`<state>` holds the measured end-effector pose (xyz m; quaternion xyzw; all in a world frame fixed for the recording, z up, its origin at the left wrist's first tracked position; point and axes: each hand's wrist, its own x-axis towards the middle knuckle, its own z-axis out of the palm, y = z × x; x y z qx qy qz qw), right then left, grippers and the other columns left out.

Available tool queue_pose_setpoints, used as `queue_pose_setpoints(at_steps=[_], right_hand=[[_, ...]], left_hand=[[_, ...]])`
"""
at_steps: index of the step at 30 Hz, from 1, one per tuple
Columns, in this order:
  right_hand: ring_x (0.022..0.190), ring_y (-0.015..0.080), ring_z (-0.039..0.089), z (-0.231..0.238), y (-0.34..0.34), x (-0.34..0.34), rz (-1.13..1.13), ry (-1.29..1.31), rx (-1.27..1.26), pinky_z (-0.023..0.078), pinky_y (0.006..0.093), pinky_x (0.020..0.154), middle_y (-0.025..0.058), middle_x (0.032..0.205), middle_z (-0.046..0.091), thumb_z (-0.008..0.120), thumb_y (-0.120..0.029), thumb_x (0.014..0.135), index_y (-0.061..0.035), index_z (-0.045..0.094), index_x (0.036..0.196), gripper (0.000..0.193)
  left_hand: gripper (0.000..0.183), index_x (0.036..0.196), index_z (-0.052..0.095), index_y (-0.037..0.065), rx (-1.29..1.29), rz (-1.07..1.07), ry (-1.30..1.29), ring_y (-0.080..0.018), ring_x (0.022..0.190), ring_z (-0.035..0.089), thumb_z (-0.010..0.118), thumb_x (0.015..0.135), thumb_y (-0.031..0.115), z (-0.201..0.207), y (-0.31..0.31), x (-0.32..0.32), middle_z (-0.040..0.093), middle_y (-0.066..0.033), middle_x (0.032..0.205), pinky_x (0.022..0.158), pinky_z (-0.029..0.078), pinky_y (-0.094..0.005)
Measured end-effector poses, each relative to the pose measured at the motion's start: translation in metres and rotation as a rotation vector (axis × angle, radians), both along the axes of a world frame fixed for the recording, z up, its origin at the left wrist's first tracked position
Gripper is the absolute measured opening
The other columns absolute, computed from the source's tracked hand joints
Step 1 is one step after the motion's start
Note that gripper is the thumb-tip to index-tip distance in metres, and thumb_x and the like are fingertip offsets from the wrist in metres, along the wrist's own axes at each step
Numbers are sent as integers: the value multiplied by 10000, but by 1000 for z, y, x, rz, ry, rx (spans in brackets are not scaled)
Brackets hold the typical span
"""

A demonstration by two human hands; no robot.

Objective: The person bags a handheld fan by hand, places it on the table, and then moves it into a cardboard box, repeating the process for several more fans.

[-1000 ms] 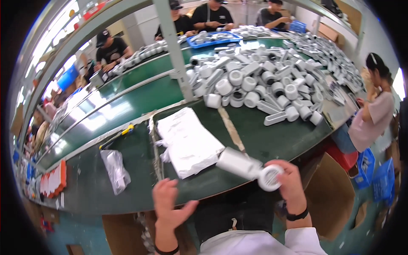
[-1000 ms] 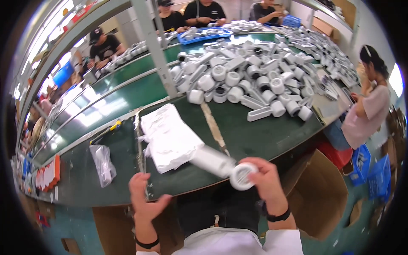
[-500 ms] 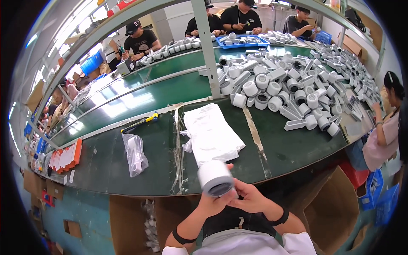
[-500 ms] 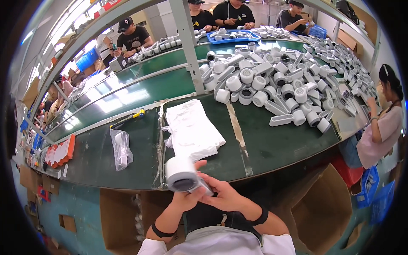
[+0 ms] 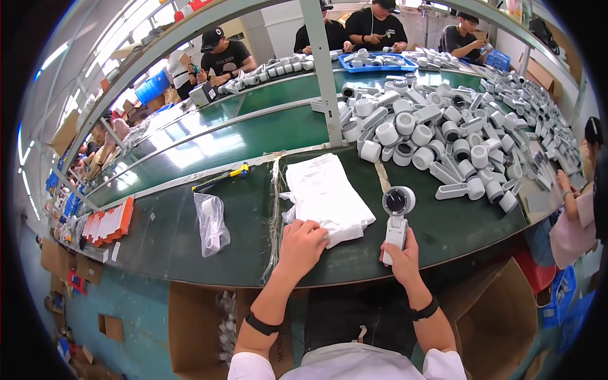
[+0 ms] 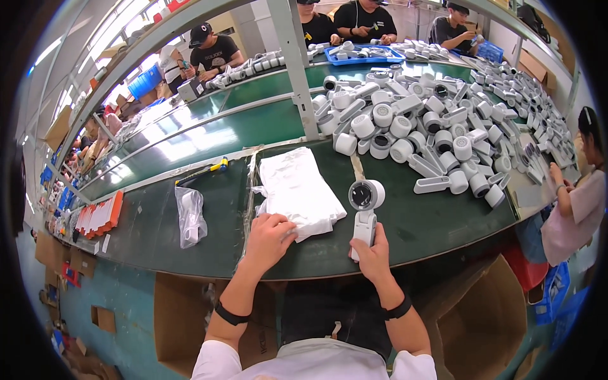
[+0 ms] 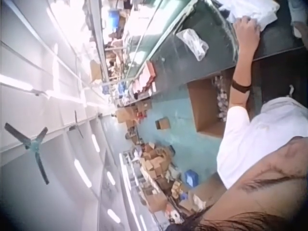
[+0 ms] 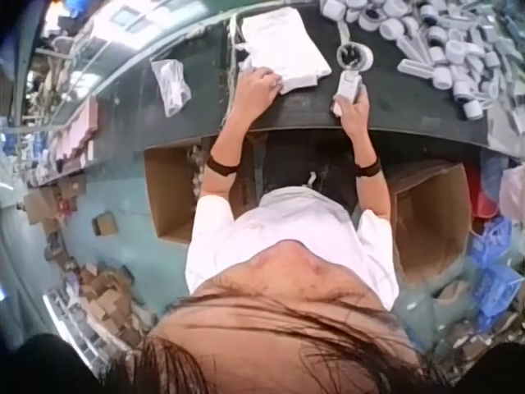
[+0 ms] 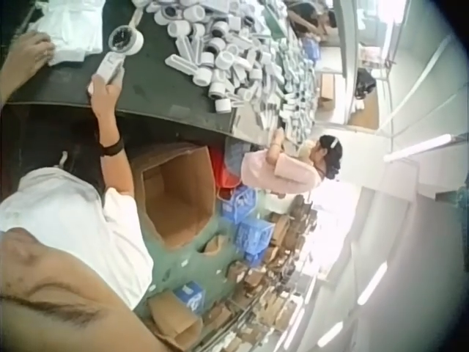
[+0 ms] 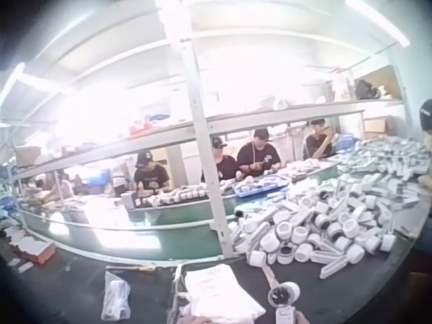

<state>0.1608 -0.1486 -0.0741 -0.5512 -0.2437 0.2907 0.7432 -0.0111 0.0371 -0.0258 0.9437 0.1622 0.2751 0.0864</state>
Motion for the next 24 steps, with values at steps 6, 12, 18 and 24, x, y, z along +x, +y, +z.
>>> queue_pose_setpoints(at_steps=[6, 12, 18, 24], right_hand=[[613, 126, 594, -8, -6, -5, -14, -104, -76, 477, 274, 550, 64, 767, 601, 623, -42, 821, -8, 474, 1061, 284], [624, 126, 602, -4, -7, -3, -21, -84, -70, 488, 274, 570, 64, 765, 606, 626, -41, 817, -1, 482, 1050, 276], [623, 128, 601, -5, -1, 5, -16, -69, -54, 489, 276, 569, 65, 783, 605, 633, -45, 814, 0, 486, 1067, 296], [691, 125, 559, -17, 0, -5, -73, -53, -16, 481, 265, 575, 35, 874, 556, 675, -33, 777, -44, 500, 1144, 407]], left_hand=[[108, 891, 716, 91, -54, -21, -29, -246, 894, 584, 732, 799, 146, 2, 4, 1, 651, -36, 889, 794, 428, -381], [84, 893, 702, 42, -157, -32, -69, -287, 867, 597, 679, 841, 104, 15, 6, 9, 659, -84, 907, 768, 451, -382], [107, 916, 689, 26, -166, -21, -102, -307, 865, 608, 671, 845, 103, 19, 12, 16, 660, -113, 929, 770, 480, -390], [419, 1001, 707, 89, -107, -109, -38, -294, 929, 618, 794, 705, 372, 17, 10, 0, 657, -104, 921, 835, 492, -407]])
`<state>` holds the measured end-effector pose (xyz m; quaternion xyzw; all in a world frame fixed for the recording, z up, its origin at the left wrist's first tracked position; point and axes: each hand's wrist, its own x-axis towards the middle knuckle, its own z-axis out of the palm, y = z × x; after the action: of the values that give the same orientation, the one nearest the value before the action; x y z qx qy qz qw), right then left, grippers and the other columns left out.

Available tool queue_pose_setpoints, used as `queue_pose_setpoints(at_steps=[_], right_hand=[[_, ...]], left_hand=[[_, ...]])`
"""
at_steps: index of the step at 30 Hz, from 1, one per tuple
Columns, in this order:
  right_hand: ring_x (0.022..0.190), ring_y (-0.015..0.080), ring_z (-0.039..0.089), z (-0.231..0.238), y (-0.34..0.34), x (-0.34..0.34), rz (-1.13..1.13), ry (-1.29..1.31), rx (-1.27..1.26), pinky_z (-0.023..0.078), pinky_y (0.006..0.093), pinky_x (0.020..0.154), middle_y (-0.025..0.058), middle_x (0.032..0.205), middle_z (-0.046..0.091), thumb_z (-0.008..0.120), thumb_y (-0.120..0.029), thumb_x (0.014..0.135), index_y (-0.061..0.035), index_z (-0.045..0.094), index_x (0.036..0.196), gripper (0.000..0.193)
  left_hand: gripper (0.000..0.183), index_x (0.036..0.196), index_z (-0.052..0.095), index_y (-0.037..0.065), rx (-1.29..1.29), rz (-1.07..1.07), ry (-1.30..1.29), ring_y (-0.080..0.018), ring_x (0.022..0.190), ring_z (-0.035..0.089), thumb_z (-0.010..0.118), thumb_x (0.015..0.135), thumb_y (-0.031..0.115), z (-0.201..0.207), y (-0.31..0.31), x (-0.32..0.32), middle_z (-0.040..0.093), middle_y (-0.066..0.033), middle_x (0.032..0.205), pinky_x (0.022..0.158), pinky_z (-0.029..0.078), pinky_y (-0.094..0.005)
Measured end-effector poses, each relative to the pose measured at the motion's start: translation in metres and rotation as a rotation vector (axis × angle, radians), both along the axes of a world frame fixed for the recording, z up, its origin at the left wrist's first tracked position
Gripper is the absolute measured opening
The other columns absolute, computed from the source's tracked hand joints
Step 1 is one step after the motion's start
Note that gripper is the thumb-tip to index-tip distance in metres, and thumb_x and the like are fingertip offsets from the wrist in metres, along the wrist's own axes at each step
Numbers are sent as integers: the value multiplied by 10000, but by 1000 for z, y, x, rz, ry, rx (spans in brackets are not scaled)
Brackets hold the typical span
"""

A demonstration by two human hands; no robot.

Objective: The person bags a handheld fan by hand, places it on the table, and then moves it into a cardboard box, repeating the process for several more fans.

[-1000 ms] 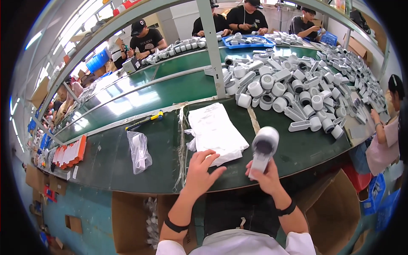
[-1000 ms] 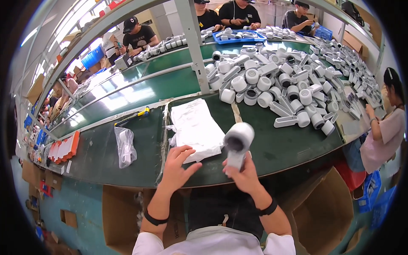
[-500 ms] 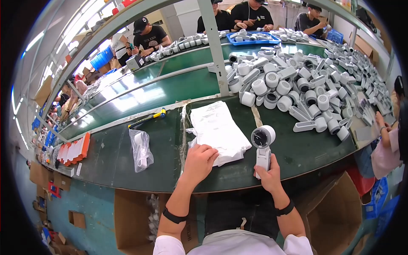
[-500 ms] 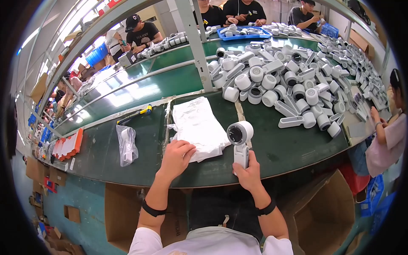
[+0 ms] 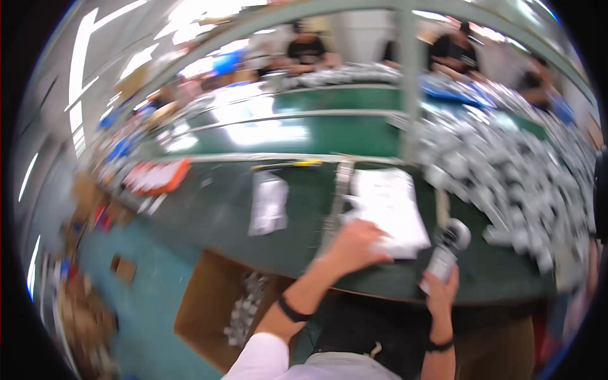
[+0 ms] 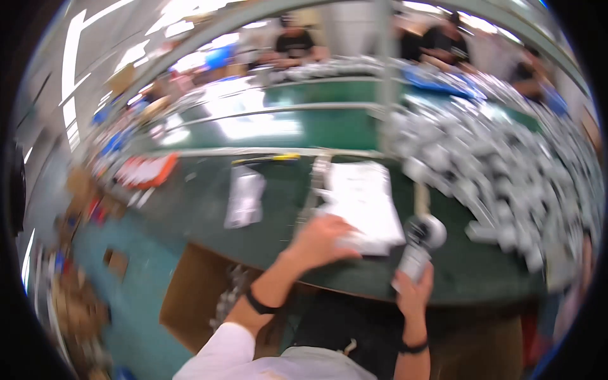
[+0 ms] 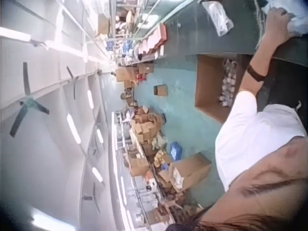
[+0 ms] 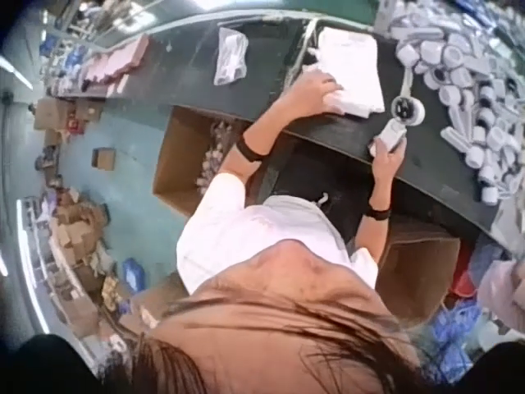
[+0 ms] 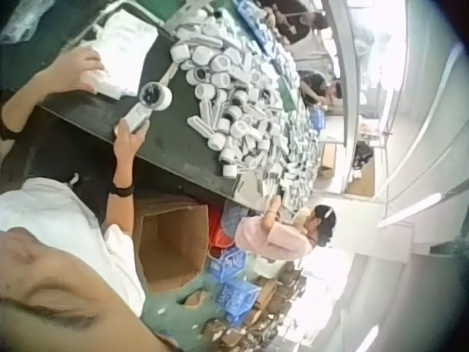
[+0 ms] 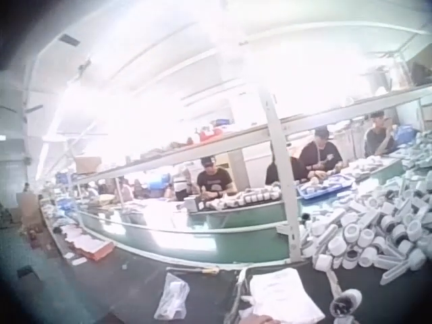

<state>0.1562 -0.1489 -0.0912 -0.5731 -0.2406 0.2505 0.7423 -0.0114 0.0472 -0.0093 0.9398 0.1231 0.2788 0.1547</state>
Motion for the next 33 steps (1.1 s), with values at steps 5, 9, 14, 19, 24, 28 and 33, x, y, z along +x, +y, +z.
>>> queue_pose_setpoints(at_steps=[5, 9, 14, 19, 24, 28, 33], right_hand=[[750, 147, 551, -24, -18, 15, -50, 30, -81, 478, 282, 624, 91, 1027, 560, 651, 12, 786, 13, 372, 1383, 659], [561, 133, 527, -8, -11, 3, -3, -111, -22, 429, 248, 498, 70, 808, 557, 592, -57, 844, 5, 325, 1401, 620], [1038, 297, 588, 34, -9, -9, -18, -231, -182, 494, 393, 823, 239, 1270, 545, 686, -133, 832, 97, 345, 1415, 713], [1009, 300, 598, 28, -7, -5, -48, -260, -159, 497, 398, 808, 242, 1234, 565, 686, -137, 835, 104, 374, 1393, 682], [993, 303, 604, 27, -7, -5, -17, -219, -189, 503, 399, 800, 249, 1210, 576, 702, -133, 825, 110, 401, 1371, 668], [556, 123, 524, -23, -5, 16, -26, -139, -27, 408, 240, 481, 71, 789, 558, 579, -75, 871, 10, 312, 1404, 602], [550, 113, 514, -15, -3, 10, -59, -168, -78, 398, 234, 475, 60, 778, 549, 583, -92, 897, 9, 313, 1410, 589]], left_hand=[[211, 813, 661, 108, 176, 25, 171, -261, 902, 573, 715, 776, 308, -28, 2, 8, 608, -50, 901, 788, 453, -403], [171, 715, 645, 113, 176, 91, 86, -253, 891, 583, 669, 806, 256, -30, -1, 0, 601, -50, 840, 772, 455, -404], [145, 779, 640, 110, 118, 113, 10, -248, 864, 587, 627, 853, 235, -27, 2, 9, 602, -45, 831, 759, 448, -390], [101, 850, 628, 97, 119, 115, 56, -251, 849, 592, 609, 868, 194, -27, 5, 12, 597, -56, 853, 755, 455, -380], [87, 869, 611, 70, 99, 95, -24, -270, 839, 601, 613, 856, 155, -30, 6, 9, 589, -77, 869, 743, 476, -383], [96, 793, 598, 52, 59, 81, -169, -289, 832, 603, 632, 822, 137, -24, 1, 11, 582, -106, 854, 742, 488, -397], [161, 747, 609, 24, -28, 87, -239, -315, 831, 598, 627, 858, 140, -22, 2, 12, 581, -132, 868, 746, 486, -403]])
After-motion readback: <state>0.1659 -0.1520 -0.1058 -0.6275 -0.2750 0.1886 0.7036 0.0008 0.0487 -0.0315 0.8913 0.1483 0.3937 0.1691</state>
